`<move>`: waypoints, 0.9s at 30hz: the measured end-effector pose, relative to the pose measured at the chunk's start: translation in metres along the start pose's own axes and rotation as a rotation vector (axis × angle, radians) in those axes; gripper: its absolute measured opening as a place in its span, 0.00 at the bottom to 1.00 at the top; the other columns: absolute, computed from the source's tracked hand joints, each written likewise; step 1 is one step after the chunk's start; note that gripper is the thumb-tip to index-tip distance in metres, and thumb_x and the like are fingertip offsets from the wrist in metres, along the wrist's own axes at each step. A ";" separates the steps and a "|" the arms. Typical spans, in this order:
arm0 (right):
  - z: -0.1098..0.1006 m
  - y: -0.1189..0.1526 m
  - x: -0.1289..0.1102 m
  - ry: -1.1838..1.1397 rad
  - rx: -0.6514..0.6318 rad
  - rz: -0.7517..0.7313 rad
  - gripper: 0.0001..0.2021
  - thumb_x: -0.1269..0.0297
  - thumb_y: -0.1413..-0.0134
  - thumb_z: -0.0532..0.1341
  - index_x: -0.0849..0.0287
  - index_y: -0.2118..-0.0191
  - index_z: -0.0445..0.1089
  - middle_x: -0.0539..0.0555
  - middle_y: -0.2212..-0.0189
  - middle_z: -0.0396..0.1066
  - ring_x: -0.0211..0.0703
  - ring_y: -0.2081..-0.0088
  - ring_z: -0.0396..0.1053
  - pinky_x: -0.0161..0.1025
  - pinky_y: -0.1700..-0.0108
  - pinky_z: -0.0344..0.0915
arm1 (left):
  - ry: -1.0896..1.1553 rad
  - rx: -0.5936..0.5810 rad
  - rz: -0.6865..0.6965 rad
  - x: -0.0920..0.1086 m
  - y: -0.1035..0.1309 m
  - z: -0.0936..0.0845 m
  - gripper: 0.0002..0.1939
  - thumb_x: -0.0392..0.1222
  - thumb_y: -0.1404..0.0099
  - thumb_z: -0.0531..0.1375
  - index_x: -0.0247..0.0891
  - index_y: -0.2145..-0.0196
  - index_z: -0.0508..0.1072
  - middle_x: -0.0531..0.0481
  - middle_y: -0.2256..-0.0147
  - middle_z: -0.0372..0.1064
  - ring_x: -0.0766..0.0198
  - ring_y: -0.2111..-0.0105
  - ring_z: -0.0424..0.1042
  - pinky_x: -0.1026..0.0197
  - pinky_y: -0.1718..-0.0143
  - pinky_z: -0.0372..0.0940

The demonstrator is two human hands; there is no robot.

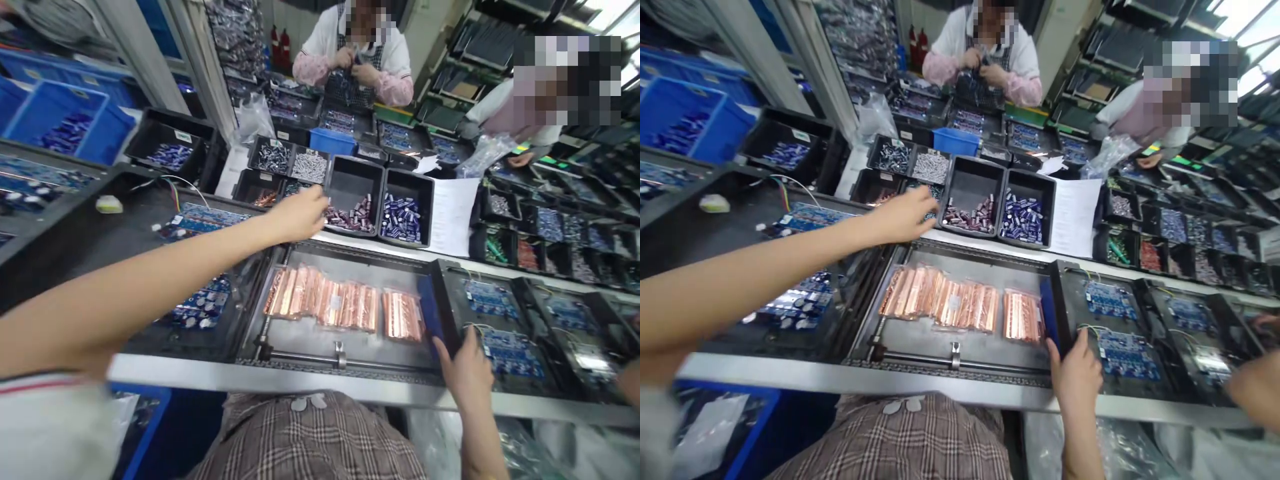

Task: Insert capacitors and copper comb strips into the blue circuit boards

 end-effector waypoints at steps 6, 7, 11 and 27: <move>0.006 0.016 -0.010 -0.118 -0.132 -0.251 0.29 0.56 0.38 0.49 0.56 0.33 0.51 0.61 0.62 0.70 0.57 0.61 0.72 0.53 0.60 0.70 | 0.182 -0.336 -0.245 0.041 -0.114 0.117 0.30 0.53 0.33 0.48 0.36 0.38 0.61 0.32 0.40 0.54 0.42 0.42 0.59 0.41 0.46 0.58; 0.004 0.019 -0.024 -0.143 -0.150 -0.321 0.27 0.59 0.37 0.49 0.53 0.34 0.53 0.59 0.63 0.70 0.54 0.63 0.72 0.51 0.61 0.70 | 0.182 -0.362 -0.266 0.041 -0.120 0.129 0.31 0.55 0.32 0.46 0.39 0.37 0.60 0.32 0.39 0.53 0.39 0.41 0.57 0.36 0.46 0.57; -0.009 0.040 -0.098 -0.205 -0.205 -0.612 0.22 0.64 0.39 0.54 0.53 0.39 0.60 0.57 0.65 0.72 0.51 0.63 0.71 0.47 0.61 0.69 | 0.173 -0.420 -0.249 0.033 -0.129 0.157 0.31 0.60 0.32 0.41 0.51 0.35 0.58 0.38 0.36 0.51 0.35 0.39 0.51 0.27 0.45 0.48; 0.057 -0.173 -0.257 -0.296 -0.190 -0.856 0.15 0.71 0.37 0.53 0.56 0.48 0.69 0.56 0.52 0.74 0.51 0.46 0.60 0.55 0.44 0.51 | 0.166 -0.383 -0.060 0.025 -0.137 0.167 0.27 0.46 0.28 0.42 0.40 0.36 0.60 0.36 0.41 0.60 0.45 0.42 0.61 0.47 0.45 0.55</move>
Point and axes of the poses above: each hand's wrist, its own y-axis away from the middle knuckle, its own z-axis out of the palm, x = y × z, the point moved 5 cm from there along -y, towards the middle knuckle
